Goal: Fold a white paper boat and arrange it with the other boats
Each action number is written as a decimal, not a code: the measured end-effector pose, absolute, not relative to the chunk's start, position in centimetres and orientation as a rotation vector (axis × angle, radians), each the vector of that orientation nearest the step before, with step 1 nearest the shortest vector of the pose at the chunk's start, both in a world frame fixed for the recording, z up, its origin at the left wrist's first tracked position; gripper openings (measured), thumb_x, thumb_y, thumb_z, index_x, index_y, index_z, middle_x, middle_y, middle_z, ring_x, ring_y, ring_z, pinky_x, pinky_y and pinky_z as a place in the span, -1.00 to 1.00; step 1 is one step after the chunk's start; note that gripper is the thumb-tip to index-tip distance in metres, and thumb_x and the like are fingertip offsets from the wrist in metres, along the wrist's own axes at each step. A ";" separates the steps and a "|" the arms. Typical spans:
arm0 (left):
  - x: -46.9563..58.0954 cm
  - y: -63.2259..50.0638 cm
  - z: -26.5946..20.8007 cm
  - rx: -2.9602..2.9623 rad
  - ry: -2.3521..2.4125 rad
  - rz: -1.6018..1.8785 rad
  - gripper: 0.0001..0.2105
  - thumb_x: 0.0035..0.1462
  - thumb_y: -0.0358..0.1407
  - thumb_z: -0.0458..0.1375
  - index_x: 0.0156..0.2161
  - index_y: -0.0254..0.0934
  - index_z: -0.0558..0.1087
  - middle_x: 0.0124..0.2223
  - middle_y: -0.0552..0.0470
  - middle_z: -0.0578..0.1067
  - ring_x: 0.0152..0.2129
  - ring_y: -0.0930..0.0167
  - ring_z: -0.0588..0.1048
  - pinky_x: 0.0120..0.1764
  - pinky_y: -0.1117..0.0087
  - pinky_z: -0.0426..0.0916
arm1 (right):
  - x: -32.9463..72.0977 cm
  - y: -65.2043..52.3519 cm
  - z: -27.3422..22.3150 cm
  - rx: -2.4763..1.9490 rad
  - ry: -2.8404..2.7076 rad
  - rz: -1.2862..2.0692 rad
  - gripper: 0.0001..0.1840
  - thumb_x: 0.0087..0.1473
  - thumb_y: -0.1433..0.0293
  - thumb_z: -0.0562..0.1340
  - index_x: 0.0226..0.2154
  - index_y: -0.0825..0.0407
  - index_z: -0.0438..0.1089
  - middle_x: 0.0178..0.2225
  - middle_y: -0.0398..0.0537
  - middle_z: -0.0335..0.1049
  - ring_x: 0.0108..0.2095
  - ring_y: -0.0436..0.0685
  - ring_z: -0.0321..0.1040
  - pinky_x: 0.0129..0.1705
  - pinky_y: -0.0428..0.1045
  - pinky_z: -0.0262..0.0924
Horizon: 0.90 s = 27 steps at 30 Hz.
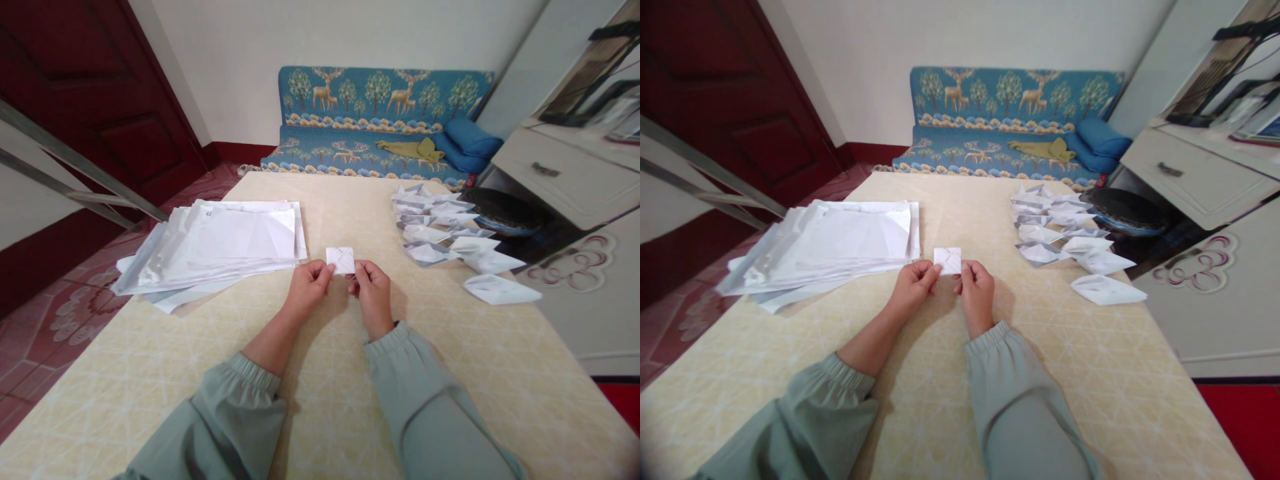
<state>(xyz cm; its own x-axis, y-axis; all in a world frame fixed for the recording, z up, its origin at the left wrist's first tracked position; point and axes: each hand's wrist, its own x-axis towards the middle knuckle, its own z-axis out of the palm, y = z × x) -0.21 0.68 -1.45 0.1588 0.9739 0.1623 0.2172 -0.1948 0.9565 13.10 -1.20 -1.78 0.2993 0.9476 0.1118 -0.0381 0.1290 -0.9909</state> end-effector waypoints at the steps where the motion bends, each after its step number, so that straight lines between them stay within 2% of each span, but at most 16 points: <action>1: -0.2 0.7 -1.5 1.577 1.176 1.122 -0.64 0.11 -0.12 0.05 -0.60 -0.29 0.26 -0.71 0.18 0.24 -0.72 0.55 0.19 -0.59 0.50 0.09 | 13.1 -1.3 -1.7 -1.197 -0.997 0.935 -0.70 0.03 0.15 0.14 -0.45 0.06 0.34 -0.54 -0.18 0.31 -0.66 -0.09 0.15 -0.62 -0.15 0.01; 7: -0.2 0.6 -1.3 1.563 1.180 1.167 -0.64 0.09 -0.10 0.07 -0.61 -0.29 0.26 -0.70 0.18 0.21 -0.72 0.55 0.18 -0.59 0.50 0.07 | 13.1 -1.5 -1.5 -1.157 -1.018 0.954 -0.73 -0.05 0.18 0.23 -0.43 0.07 0.35 -0.56 -0.19 0.32 -0.64 -0.08 0.14 -0.60 -0.14 0.03; 16: 0.0 0.2 -0.6 1.536 1.068 1.099 -0.64 0.08 -0.07 0.09 -0.56 -0.33 0.32 -0.67 0.15 0.29 -0.71 0.55 0.21 -0.59 0.51 0.08 | 12.7 -1.8 -0.7 -1.109 -1.082 0.990 -0.77 -0.03 0.23 0.24 -0.48 0.08 0.34 -0.58 -0.19 0.32 -0.64 -0.08 0.18 -0.58 -0.13 0.06; 22: 0.1 0.1 -1.0 1.508 0.995 0.993 -0.59 0.11 -0.06 0.06 -0.62 -0.34 0.31 -0.72 0.11 0.31 -0.76 0.57 0.20 -0.62 0.51 0.06 | 12.5 -2.1 -0.4 -1.119 -1.171 1.005 -0.67 0.05 0.18 0.17 -0.60 0.04 0.23 -0.70 -0.26 0.19 -0.69 -0.09 0.09 -0.61 -0.15 -0.01; 27: 0.3 0.3 -1.4 1.399 0.891 0.939 -0.64 0.12 -0.05 0.03 -0.47 -0.34 0.36 -0.69 0.07 0.42 -0.79 0.55 0.22 -0.66 0.53 0.05 | 12.7 -2.3 -0.6 -1.210 -1.164 0.868 -0.65 0.03 0.20 0.19 -0.64 0.04 0.24 -0.74 -0.27 0.16 -0.71 -0.08 0.05 -0.63 -0.14 -0.05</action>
